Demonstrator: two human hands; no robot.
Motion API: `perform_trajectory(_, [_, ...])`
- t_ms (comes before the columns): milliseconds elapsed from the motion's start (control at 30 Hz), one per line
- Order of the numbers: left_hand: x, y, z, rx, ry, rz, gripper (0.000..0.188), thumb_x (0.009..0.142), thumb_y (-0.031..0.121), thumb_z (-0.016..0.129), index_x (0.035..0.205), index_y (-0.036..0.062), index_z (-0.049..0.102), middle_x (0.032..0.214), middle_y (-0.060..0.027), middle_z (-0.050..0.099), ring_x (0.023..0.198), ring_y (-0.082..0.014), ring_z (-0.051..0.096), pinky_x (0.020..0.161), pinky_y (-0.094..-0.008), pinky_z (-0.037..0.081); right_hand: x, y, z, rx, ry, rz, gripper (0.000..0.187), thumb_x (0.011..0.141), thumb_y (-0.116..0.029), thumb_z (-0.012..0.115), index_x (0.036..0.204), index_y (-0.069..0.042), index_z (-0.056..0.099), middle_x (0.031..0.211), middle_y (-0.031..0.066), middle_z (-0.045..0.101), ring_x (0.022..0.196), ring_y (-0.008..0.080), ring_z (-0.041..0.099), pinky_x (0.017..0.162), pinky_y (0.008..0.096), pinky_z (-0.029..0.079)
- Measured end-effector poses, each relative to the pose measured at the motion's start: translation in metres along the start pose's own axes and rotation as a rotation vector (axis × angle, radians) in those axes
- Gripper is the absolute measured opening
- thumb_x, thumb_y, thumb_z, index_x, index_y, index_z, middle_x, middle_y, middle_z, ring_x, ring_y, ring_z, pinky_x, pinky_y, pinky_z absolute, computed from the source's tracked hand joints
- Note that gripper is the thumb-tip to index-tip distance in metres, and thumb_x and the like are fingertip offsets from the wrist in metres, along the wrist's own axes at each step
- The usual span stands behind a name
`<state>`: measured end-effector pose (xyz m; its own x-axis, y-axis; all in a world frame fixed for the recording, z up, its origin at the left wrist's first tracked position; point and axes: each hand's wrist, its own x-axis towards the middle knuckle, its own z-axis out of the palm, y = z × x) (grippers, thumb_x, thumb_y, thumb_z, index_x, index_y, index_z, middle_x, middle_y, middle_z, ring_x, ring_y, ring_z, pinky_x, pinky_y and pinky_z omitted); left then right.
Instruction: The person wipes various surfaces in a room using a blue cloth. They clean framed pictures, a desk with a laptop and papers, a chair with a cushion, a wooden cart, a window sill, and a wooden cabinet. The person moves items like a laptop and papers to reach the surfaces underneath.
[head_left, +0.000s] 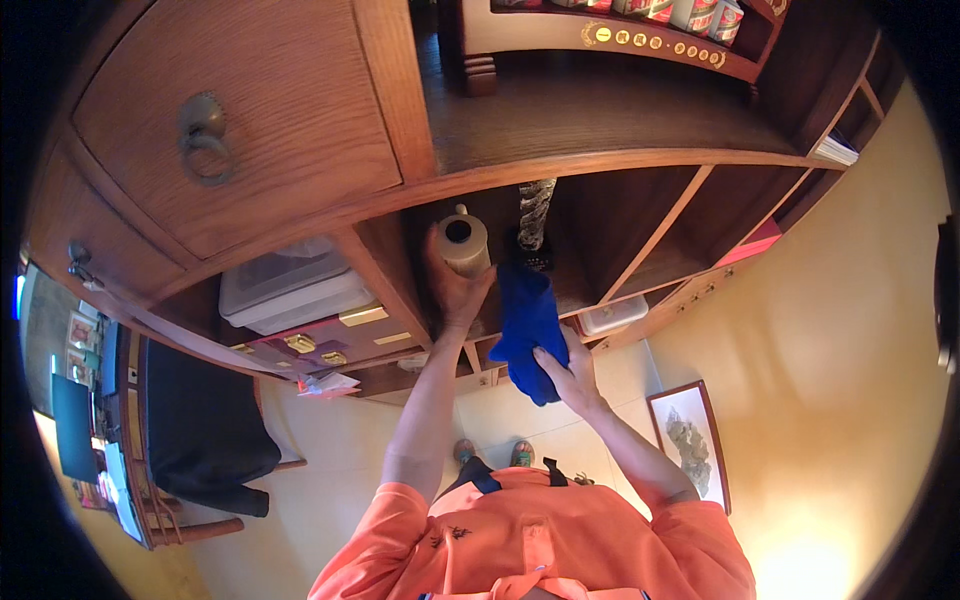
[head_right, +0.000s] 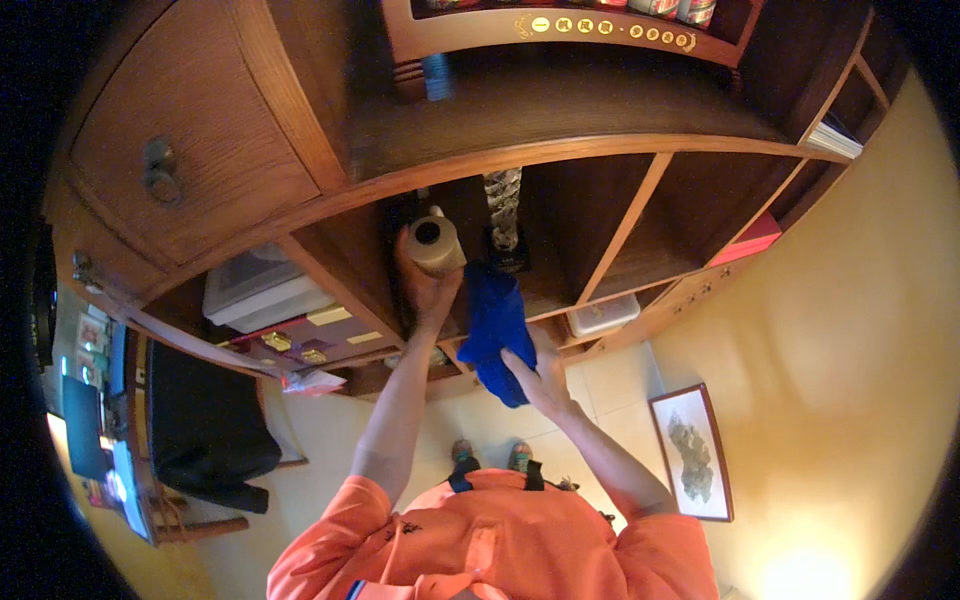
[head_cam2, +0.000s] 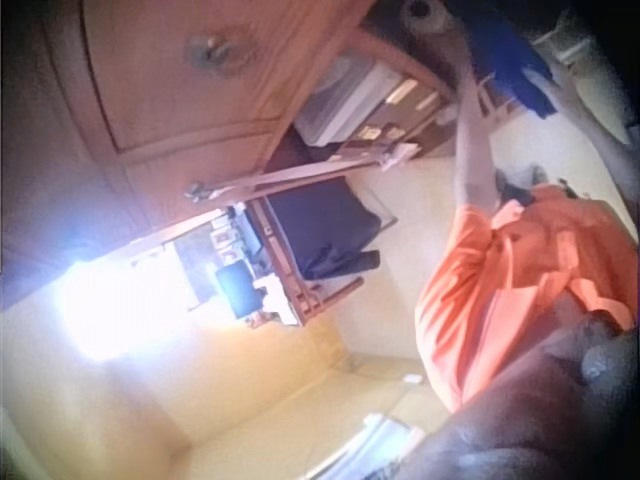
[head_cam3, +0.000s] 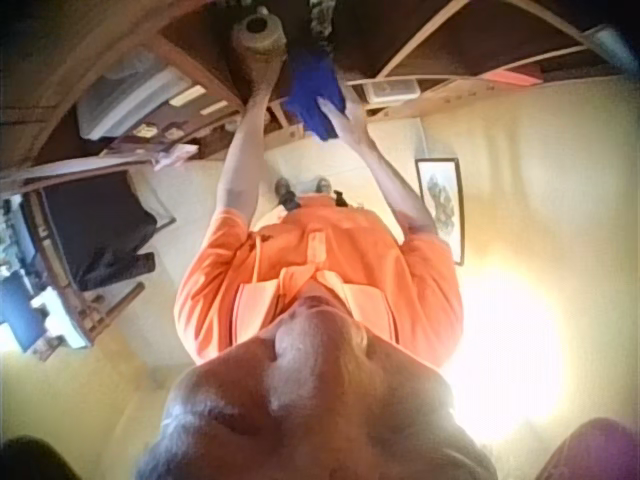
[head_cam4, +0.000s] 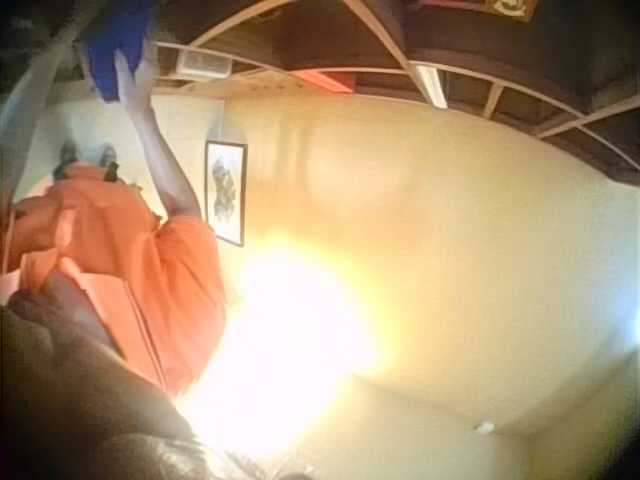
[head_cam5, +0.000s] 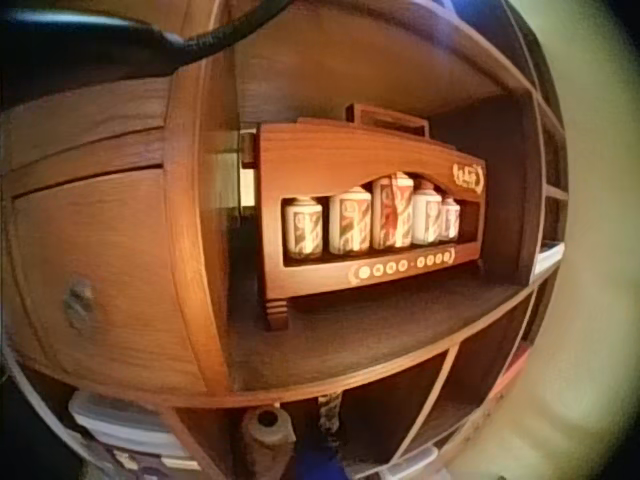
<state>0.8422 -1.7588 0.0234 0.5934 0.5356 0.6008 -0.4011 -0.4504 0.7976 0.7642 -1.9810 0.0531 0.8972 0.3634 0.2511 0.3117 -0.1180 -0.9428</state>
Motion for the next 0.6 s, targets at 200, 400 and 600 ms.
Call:
perform_trajectory(200, [-0.003, 0.021, -0.01, 0.161, -0.138, 0.02, 0.094, 0.072, 0.01, 0.076, 0.149, 0.0082, 0.023, 0.144, -0.0158, 0.037, 0.132, -0.032, 0.039, 0.111, -0.043, 0.031, -0.007, 0.012, -0.008, 0.218, 0.03, 0.134, 0.037, 0.093, -0.019, 0.064, 0.122, 0.002, 0.056, 0.101, 0.0085, 0.063, 0.091, 0.0149, 0.059, 0.082, 0.0293, 0.048])
perform_trajectory(400, [-0.001, 0.017, -0.013, 0.066, -0.088, -0.005, 0.097, 0.069, 0.016, 0.08, 0.148, 0.0059, 0.025, 0.144, -0.0175, 0.037, 0.132, -0.0341, 0.04, 0.112, -0.0432, 0.031, -0.013, -0.008, -0.008, 0.456, 0.258, 0.169, 0.033, 0.094, -0.017, 0.062, 0.121, 0.001, 0.057, 0.101, 0.004, 0.062, 0.09, 0.0105, 0.056, 0.08, 0.0278, 0.048])
perform_trajectory(600, [0.012, 0.026, 0.001, 0.051, -0.038, -0.08, 0.091, 0.077, 0.022, 0.08, 0.148, 0.005, 0.027, 0.141, -0.0184, 0.041, 0.129, -0.0327, 0.043, 0.109, -0.0404, 0.035, 0.01, 0.005, -0.034, -0.623, 0.244, -0.099, 0.052, 0.084, -0.018, 0.068, 0.129, 0.001, 0.051, 0.14, 0.0219, 0.044, 0.116, 0.0398, 0.054, 0.095, 0.0418, 0.048])
